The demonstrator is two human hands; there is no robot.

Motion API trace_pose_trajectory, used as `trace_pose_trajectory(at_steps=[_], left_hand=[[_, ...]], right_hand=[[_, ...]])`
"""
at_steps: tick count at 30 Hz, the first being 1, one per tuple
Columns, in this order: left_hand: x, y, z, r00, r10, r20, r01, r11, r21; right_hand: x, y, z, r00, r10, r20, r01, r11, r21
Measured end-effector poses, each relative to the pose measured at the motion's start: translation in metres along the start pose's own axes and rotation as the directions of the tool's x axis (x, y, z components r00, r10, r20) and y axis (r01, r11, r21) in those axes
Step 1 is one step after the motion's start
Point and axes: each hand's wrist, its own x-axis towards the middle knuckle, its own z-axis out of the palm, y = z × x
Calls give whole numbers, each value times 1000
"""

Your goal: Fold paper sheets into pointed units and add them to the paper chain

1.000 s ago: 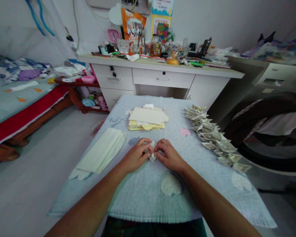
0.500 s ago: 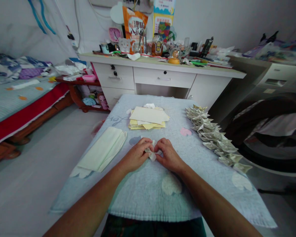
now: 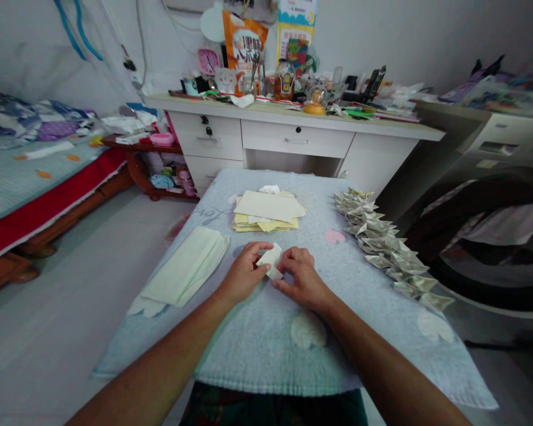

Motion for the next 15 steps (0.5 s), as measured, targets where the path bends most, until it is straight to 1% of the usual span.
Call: trace_pose_trajectory(at_steps=[2,3,5,9,11,15], left_hand=[[1,-1,2,998,-60,-15,57,988,-145],[2,-2,3,997,-72,-28,65,978,-198],[3,-3,4,997,-79,-25,70,965,-253],[3,-4,4,991,-113,66,124,974,-192],[3,-3,5,989,-138,53,146,973,-180],[3,-2,7,990,-137,16,137,958,-250]], right_hand=[[1,1,2,997,15,-71,-17,1000,-26],[1,1,3,994,20,-105,-23,999,-32],[2,1,4,988,22,-155,-27,999,-31],[2,1,3,977,8,-213,-15,999,-29],[1,1,2,972,-2,-236,-7,999,-39],[1,0,4,966,22,-256,-29,999,-23]])
